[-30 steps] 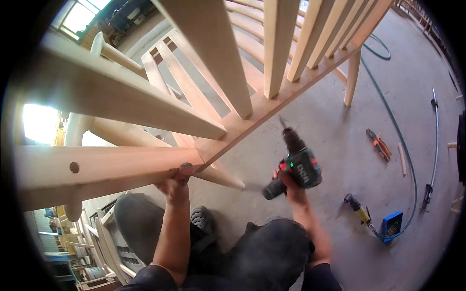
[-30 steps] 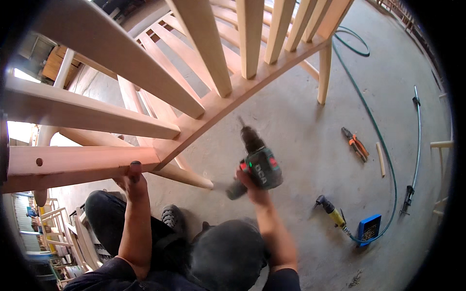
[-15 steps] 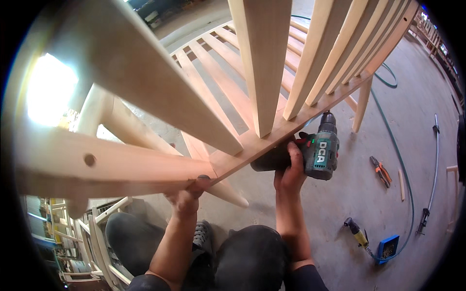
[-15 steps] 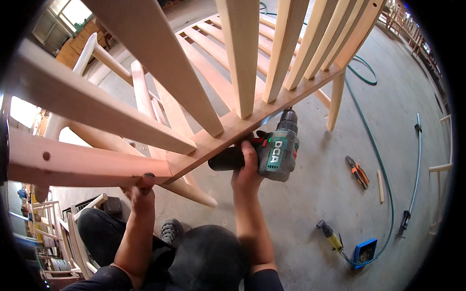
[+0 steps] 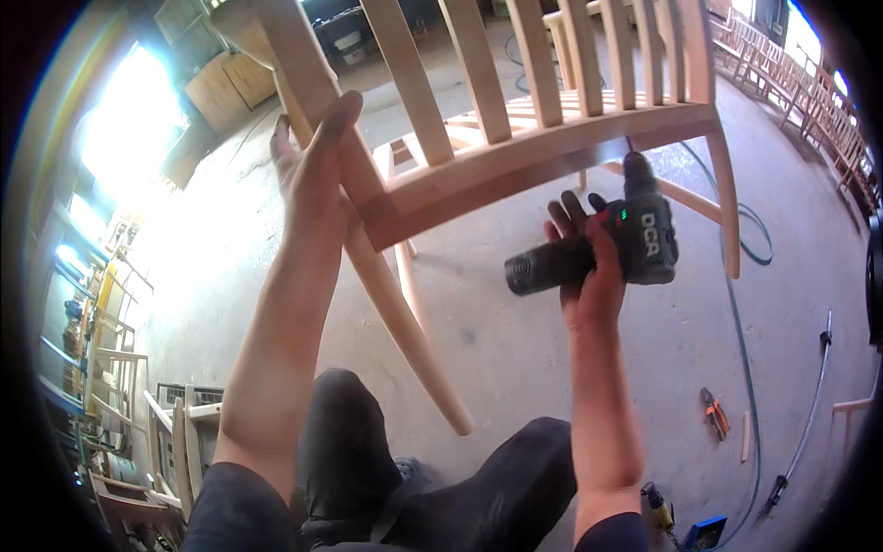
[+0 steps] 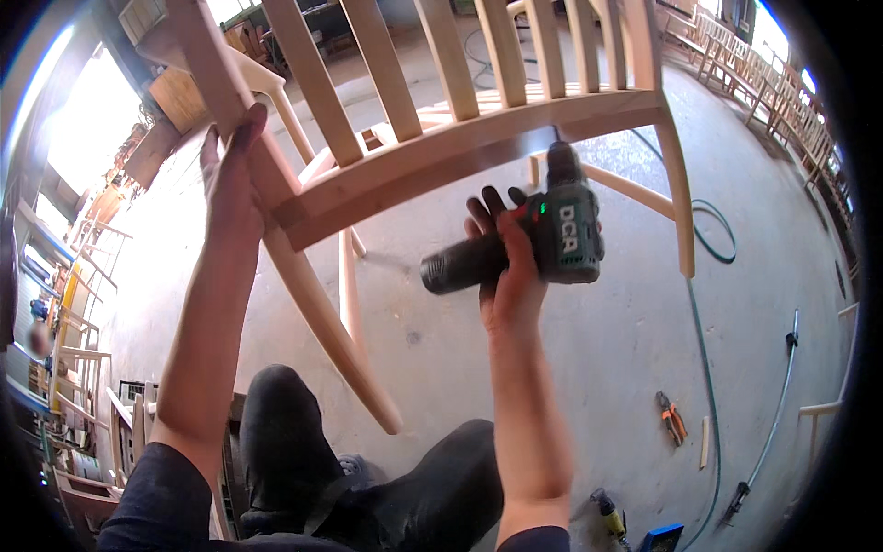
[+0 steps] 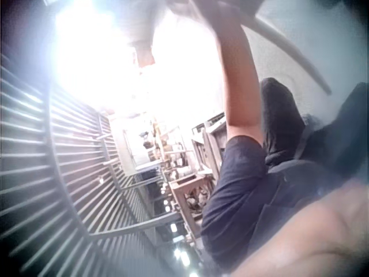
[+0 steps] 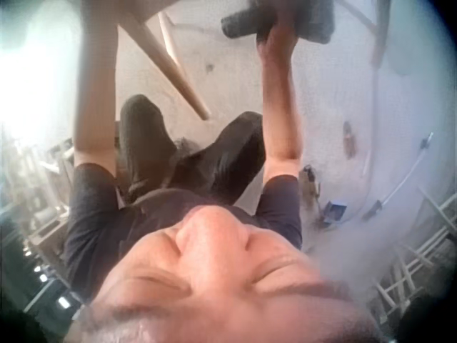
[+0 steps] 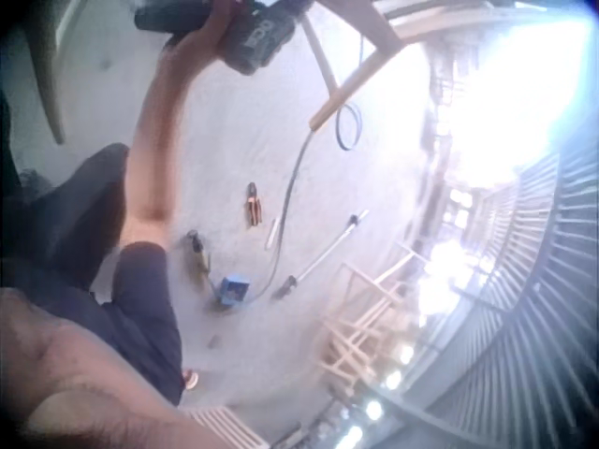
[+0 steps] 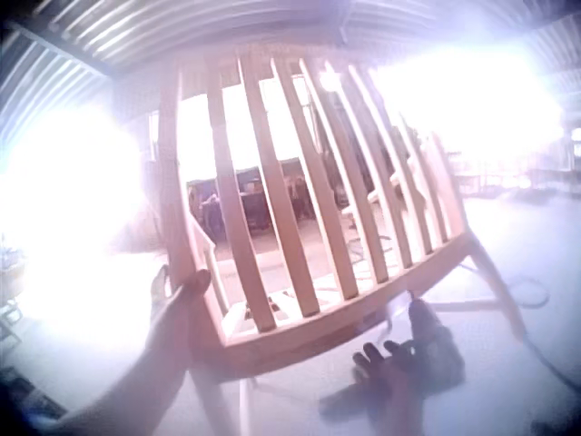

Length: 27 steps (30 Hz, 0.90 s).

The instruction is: The person assembles a wooden chair by attaching the backrest to the seat frame using a cordless drill and screws. They position the chair, align the parts, and drive screws into the joints to secure the structure.

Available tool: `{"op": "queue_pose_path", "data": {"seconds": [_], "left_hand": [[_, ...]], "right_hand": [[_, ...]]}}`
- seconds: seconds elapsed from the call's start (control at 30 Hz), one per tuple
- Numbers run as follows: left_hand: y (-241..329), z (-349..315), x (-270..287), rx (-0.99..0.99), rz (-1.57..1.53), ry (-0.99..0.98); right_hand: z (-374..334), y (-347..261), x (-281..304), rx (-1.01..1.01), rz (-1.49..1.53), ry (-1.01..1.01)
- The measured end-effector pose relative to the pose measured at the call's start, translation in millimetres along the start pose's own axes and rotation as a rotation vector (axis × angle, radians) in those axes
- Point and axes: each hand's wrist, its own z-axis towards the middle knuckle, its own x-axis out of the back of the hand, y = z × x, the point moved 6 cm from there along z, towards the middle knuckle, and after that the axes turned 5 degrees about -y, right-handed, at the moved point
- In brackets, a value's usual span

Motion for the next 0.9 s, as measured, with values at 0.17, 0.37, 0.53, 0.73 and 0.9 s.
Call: {"op": "queue_pose_path", "data": {"seconds": [0.17,0.37,0.53,0.73,0.9], "left_hand": [[-25.5,52.1,-15.5,0.01,0.42,0.035],[-45.2,71.1,-10.0,0.045,0.689,-0.089],[-33.0,66.4,-25.3,0.054,0.744,-0.066],[-21.2,60.0,-26.8,0.135,0.715,-0.053],[-13.5,54.3,-26.9,0.149,0.605,-0.052]], "right_hand": [[-29.8,42.7,55.2,0.098,-0.383,-0.034],[-70.0,119.8,54.2,0.006,-0.655,-0.318],[-67.9,164.5,33.7,-0.515,0.064,-0.322],[-58.2,151.0,-2.6,-0.114,-0.477,-0.501],[-56.9,146.4,-27.9,-0.023,-0.634,-0.45]]}}
